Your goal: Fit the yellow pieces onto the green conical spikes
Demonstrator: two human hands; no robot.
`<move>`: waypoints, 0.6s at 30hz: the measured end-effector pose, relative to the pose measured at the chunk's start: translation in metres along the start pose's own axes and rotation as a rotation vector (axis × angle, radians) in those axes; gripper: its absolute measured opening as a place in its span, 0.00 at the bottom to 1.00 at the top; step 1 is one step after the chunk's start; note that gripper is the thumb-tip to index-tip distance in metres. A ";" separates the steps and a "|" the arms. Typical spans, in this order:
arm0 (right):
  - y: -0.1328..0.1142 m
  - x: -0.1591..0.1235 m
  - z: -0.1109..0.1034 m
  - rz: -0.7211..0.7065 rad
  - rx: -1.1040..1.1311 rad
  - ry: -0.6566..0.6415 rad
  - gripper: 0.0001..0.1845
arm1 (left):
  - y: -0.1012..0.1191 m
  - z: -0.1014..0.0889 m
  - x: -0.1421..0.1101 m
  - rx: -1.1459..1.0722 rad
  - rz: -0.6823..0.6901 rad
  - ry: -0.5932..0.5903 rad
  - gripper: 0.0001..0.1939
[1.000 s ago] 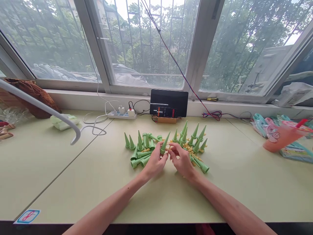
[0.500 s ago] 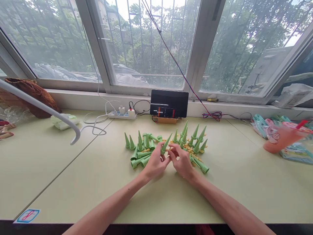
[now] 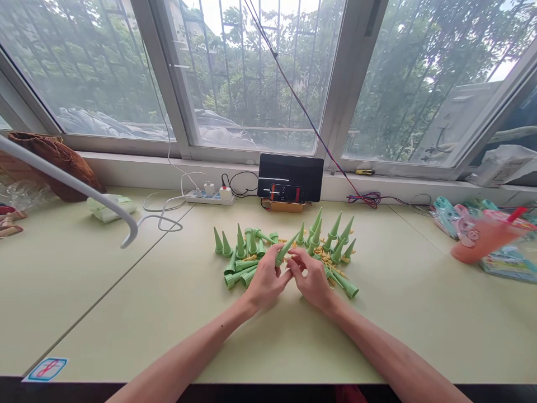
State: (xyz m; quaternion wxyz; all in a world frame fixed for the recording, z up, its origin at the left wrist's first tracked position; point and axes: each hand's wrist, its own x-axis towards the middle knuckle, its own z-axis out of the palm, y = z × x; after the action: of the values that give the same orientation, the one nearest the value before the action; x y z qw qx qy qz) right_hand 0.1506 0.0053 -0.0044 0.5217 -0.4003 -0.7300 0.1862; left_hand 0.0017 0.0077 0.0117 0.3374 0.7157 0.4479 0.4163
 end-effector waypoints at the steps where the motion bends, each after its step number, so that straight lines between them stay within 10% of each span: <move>1: 0.000 0.000 0.000 0.001 0.000 -0.002 0.08 | 0.000 0.000 0.000 0.002 0.003 0.005 0.20; 18: 0.001 0.000 0.000 -0.011 -0.021 0.031 0.10 | 0.003 0.001 -0.002 -0.015 0.008 0.026 0.20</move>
State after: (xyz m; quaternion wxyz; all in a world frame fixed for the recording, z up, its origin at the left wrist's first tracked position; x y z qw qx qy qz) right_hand 0.1506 0.0059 -0.0050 0.5297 -0.4047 -0.7259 0.1696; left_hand 0.0027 0.0047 0.0132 0.3353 0.7096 0.4459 0.4303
